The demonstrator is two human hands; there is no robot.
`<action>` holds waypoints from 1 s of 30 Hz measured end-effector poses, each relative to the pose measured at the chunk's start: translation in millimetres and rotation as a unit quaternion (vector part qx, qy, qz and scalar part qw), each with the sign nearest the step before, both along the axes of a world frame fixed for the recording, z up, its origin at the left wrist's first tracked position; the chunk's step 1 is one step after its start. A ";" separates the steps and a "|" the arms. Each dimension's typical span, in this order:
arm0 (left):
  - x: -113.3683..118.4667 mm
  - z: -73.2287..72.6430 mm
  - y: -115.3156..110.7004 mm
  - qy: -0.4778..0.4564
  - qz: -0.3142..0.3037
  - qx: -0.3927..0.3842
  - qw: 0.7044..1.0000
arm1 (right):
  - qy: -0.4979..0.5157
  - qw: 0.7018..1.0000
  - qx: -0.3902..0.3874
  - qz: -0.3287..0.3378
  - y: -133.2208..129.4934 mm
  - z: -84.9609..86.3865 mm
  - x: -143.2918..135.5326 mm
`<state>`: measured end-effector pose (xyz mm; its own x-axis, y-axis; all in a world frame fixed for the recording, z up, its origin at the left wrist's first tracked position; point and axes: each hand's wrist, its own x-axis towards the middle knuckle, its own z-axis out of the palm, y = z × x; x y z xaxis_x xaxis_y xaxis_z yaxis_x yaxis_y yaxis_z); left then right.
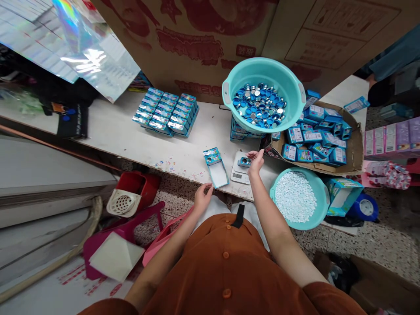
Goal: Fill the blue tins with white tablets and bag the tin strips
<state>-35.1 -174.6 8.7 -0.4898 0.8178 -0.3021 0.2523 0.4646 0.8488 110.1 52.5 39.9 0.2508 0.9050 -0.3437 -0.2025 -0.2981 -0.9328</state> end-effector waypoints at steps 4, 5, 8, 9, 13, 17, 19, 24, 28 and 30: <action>-0.4 1.6 1.2 0.002 0.002 0.000 1.000 | -0.063 0.997 0.043 -0.028 -8.9 1.3 39.6; -0.6 2.1 1.5 0.002 0.002 0.000 1.000 | -0.093 0.994 0.048 -0.040 -12.8 -0.1 56.4; -1.1 4.1 2.8 -0.005 0.002 -0.003 1.000 | -0.217 0.972 0.036 -0.081 -31.2 -8.9 119.0; -1.3 4.7 3.5 -0.008 0.000 -0.006 1.000 | -0.268 0.958 0.022 -0.095 -39.8 -13.0 141.6; -1.9 7.4 8.2 -0.003 -0.016 -0.019 1.000 | -0.506 0.855 -0.062 -0.090 -83.4 -33.8 215.5; -1.1 10.2 16.7 0.007 -0.048 -0.027 0.998 | -0.587 0.801 -0.101 0.064 -118.0 -53.5 239.3; 0.5 11.5 21.5 0.009 -0.063 -0.032 0.997 | -0.605 0.786 -0.090 0.096 -123.6 -58.9 238.5; 9.8 12.7 31.9 0.002 -0.102 -0.033 0.994 | -0.616 0.769 -0.112 0.127 -119.0 -61.2 237.0; 23.7 15.8 36.7 0.001 -0.123 -0.021 0.992 | -0.620 0.755 -0.158 0.144 -116.6 -59.6 240.1; 31.6 18.4 37.9 0.005 -0.129 -0.016 0.992 | -0.626 0.746 -0.173 0.152 -114.8 -57.9 242.1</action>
<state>-3.6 -136.6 27.1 -0.2692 0.9061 -0.3263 0.3752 0.4107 0.8310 352.2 -62.4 -18.0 0.3724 0.8970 -0.2380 0.8873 -0.4193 -0.1921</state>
